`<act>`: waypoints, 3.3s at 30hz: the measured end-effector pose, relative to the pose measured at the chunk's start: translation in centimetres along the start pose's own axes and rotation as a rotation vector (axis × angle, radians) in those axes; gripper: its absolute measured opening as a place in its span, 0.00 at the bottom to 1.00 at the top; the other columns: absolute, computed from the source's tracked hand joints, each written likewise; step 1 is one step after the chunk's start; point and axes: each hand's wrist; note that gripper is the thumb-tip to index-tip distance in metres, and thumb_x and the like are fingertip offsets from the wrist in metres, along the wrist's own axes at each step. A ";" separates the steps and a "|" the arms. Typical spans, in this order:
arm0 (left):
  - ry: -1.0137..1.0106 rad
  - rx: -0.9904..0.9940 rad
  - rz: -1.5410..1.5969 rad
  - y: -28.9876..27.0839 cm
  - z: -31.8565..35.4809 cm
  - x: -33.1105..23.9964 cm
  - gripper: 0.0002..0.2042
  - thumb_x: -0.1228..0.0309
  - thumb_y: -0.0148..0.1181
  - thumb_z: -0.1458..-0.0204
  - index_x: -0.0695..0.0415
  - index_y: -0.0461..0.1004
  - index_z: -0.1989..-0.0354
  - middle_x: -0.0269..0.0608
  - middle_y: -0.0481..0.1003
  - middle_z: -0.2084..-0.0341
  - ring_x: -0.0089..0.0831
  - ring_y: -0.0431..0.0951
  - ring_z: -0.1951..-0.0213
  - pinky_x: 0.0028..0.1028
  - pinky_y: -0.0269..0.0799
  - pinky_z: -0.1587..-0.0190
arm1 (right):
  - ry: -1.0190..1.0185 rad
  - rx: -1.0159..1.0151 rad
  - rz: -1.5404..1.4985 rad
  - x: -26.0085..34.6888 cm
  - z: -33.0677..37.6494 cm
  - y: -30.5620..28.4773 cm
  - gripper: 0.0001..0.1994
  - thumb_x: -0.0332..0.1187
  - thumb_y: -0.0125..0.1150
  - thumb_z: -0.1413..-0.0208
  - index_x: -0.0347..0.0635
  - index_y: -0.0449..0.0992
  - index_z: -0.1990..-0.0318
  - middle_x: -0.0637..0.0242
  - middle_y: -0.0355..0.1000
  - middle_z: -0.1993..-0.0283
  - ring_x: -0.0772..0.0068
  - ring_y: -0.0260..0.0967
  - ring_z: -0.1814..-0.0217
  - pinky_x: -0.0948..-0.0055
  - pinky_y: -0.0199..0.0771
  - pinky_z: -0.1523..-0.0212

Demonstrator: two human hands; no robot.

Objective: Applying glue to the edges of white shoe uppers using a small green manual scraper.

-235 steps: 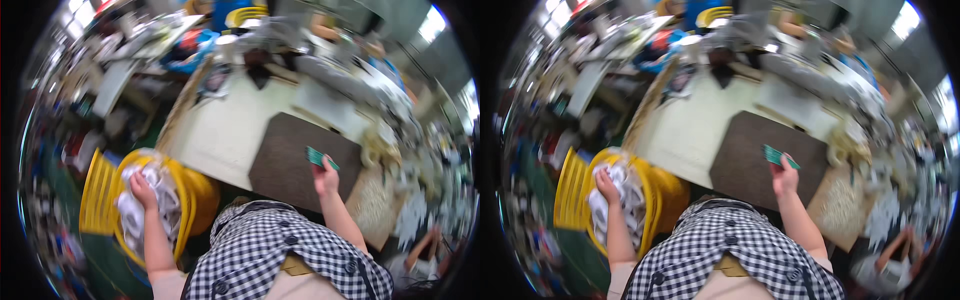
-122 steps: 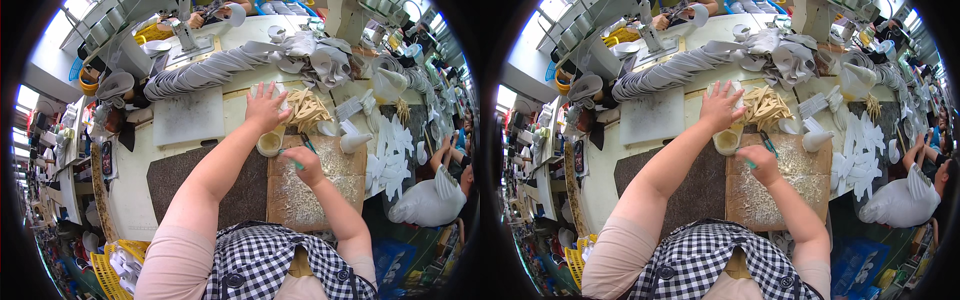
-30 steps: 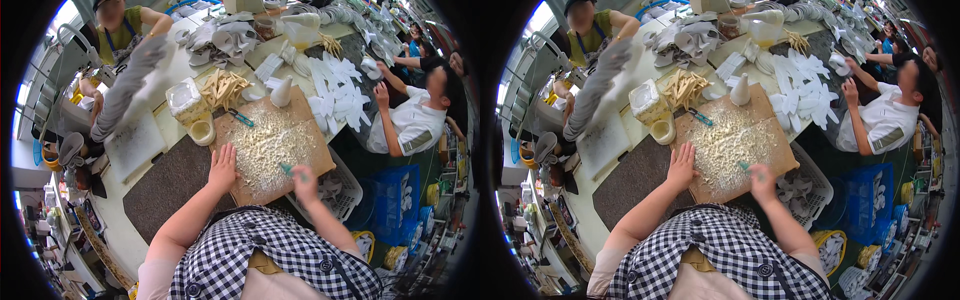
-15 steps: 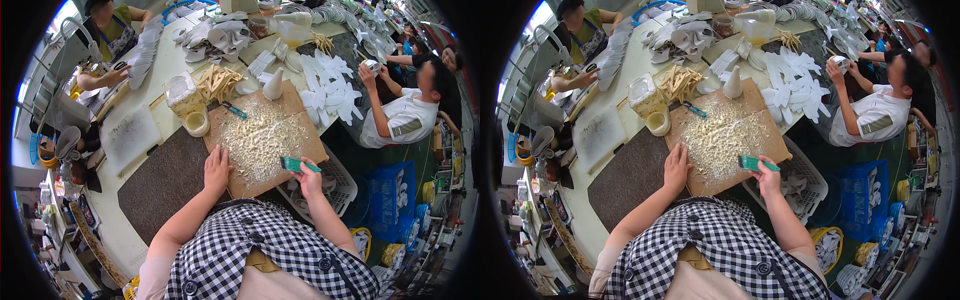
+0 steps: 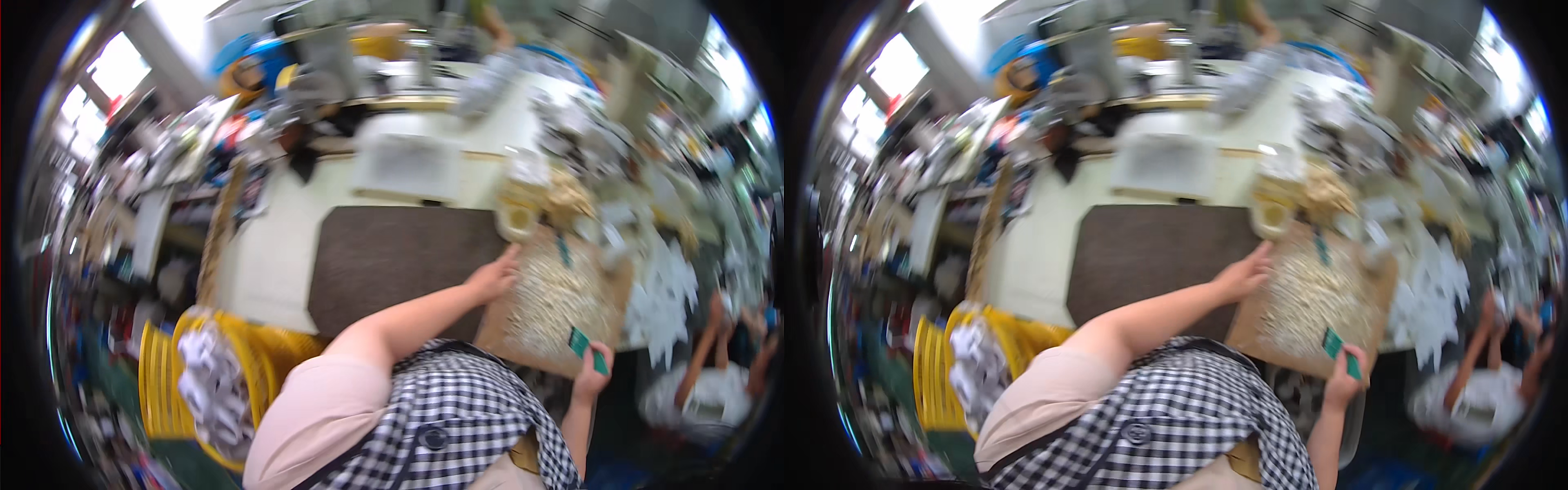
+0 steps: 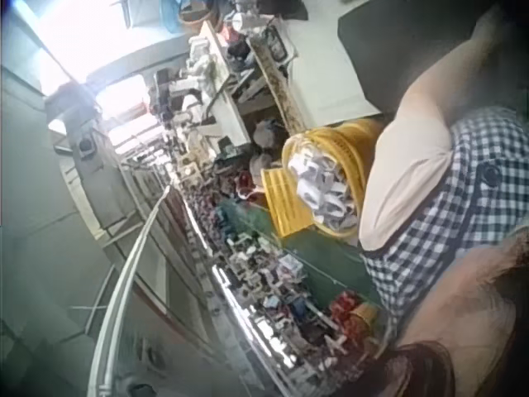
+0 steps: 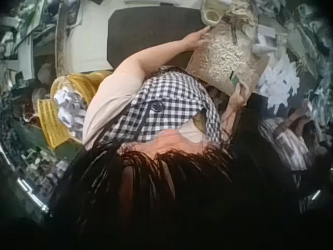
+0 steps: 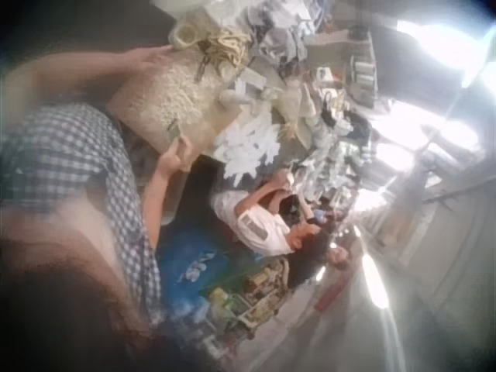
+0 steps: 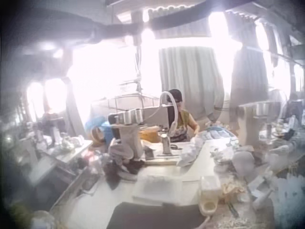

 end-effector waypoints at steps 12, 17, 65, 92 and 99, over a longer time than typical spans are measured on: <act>-0.190 -0.744 0.100 -9.0 19.2 -6.7 0.14 0.64 0.47 0.46 0.60 0.68 0.79 0.37 0.73 0.82 0.26 0.73 0.74 0.25 0.66 0.68 | 0.200 0.610 -0.315 4.5 -4.4 12.0 0.12 0.38 0.46 0.40 0.36 0.68 0.61 0.65 0.66 0.62 0.74 0.63 0.58 0.75 0.62 0.53; -0.433 -1.242 0.207 -11.0 33.5 -5.1 0.21 0.56 0.45 0.44 0.62 0.69 0.79 0.37 0.72 0.87 0.25 0.74 0.79 0.23 0.69 0.71 | -0.354 1.036 -0.251 10.9 -3.0 19.1 0.14 0.38 0.43 0.39 0.38 0.67 0.71 0.65 0.65 0.70 0.73 0.64 0.60 0.73 0.61 0.53; 0.075 -2.829 1.051 -6.1 73.5 10.2 0.25 0.82 0.49 0.65 0.59 0.63 0.51 0.42 0.71 0.63 0.36 0.72 0.60 0.33 0.69 0.59 | 0.266 2.067 0.239 28.5 38.3 59.4 0.20 0.23 0.50 0.56 0.33 0.61 0.51 0.57 0.65 0.58 0.61 0.68 0.60 0.65 0.75 0.66; 0.032 -3.236 0.581 0.8 60.8 -16.7 0.23 0.79 0.48 0.62 0.59 0.63 0.50 0.42 0.69 0.64 0.34 0.72 0.61 0.35 0.71 0.59 | 0.110 2.556 0.019 40.9 38.4 55.2 0.22 0.25 0.52 0.60 0.32 0.63 0.53 0.59 0.66 0.63 0.66 0.68 0.67 0.73 0.75 0.70; 0.213 -3.321 0.577 5.0 56.9 -15.2 0.25 0.80 0.48 0.65 0.60 0.63 0.51 0.41 0.70 0.63 0.35 0.72 0.61 0.33 0.70 0.57 | -0.008 2.729 0.047 42.3 41.2 53.3 0.26 0.24 0.52 0.61 0.33 0.61 0.48 0.60 0.66 0.63 0.69 0.68 0.69 0.76 0.72 0.72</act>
Point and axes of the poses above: each hand's wrist, its own z-axis away from the middle knuckle, its own y-axis out of the palm, x = y × z
